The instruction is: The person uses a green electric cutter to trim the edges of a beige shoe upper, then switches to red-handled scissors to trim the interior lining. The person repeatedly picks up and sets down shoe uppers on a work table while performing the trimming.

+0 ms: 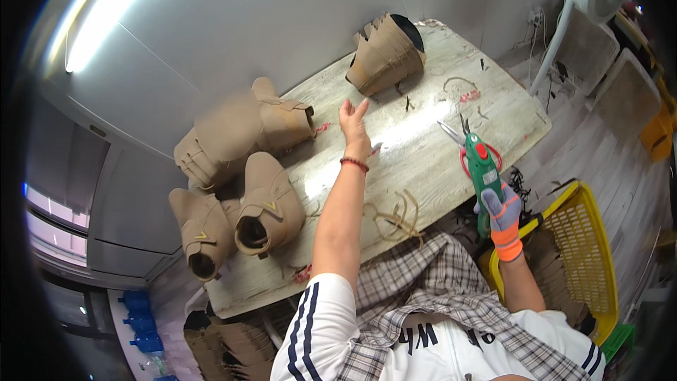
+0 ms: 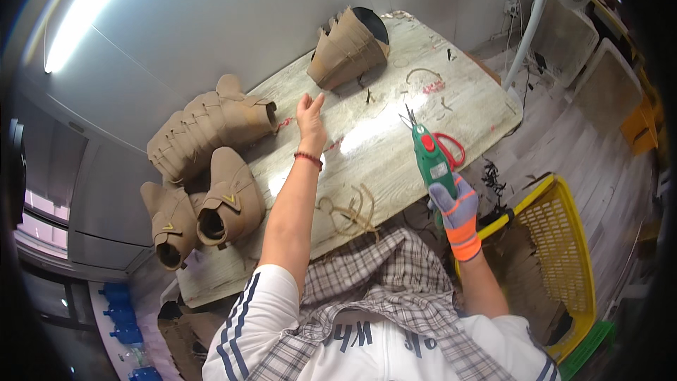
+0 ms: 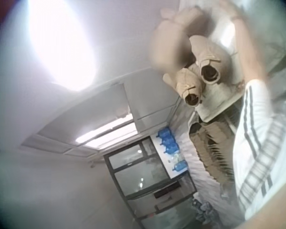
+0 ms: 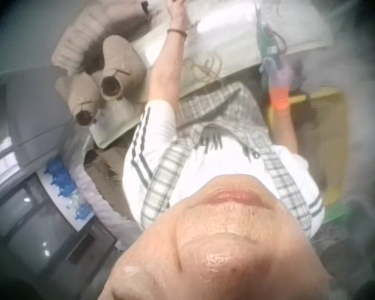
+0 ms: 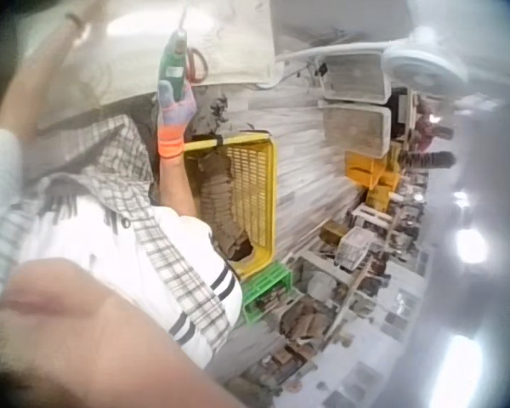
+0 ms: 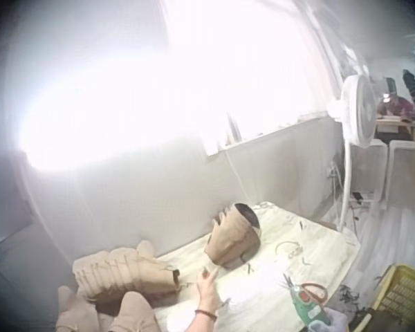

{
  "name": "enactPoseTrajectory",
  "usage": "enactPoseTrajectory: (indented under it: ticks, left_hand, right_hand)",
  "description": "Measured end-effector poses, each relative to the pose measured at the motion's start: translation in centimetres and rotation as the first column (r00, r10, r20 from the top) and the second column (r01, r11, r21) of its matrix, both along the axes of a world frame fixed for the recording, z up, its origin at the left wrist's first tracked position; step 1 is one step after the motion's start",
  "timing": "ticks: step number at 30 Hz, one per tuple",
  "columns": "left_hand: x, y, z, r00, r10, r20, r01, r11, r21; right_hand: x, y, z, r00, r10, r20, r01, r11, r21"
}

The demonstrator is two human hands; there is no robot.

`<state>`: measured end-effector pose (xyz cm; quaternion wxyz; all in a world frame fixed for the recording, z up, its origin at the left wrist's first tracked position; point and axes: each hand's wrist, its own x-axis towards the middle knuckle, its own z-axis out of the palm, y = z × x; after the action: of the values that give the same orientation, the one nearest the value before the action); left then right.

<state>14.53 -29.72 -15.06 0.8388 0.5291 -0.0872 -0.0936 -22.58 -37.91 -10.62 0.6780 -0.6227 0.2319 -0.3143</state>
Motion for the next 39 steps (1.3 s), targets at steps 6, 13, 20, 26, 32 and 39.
enactPoseTrajectory:
  ticks: [6, 13, 20, 26, 32, 39]
  left_hand:
    - [2.5, -6.2, 1.1, 0.997, -0.069, 0.037, 0.059, 0.971, 0.232]
    - [-3.6, -1.1, -1.4, 0.948, -0.03, 0.318, -0.033, 0.981, 0.193]
    - [-8.1, 8.7, 3.2, 0.945, -0.181, 0.274, 0.136, 0.975, 0.176]
    - [-14.2, 19.3, 6.6, 0.944, -0.155, 0.291, 0.179, 0.982, -0.056]
    - [-19.6, 24.2, 8.1, 0.973, -0.109, 0.202, 0.183, 0.898, -0.399]
    - [-21.8, 24.3, 8.1, 0.958, -0.148, 0.247, 0.234, 0.9, -0.367]
  right_hand:
    - [0.4, -0.8, -1.2, 0.995, -0.06, -0.085, 0.062, 0.998, 0.031]
    - [1.4, 0.5, -1.8, 0.998, 0.01, -0.058, -0.004, 0.995, 0.098]
    - [1.0, 2.5, -0.9, 0.992, 0.075, -0.104, -0.076, 0.997, -0.008]
    - [0.0, 4.7, 1.1, 0.972, 0.085, -0.219, -0.13, 0.971, -0.202]
    - [-1.2, 10.0, 4.4, 0.952, 0.233, -0.197, -0.296, 0.864, -0.407]
    - [-1.9, 11.5, 5.9, 0.932, 0.311, -0.186, -0.358, 0.87, -0.339]
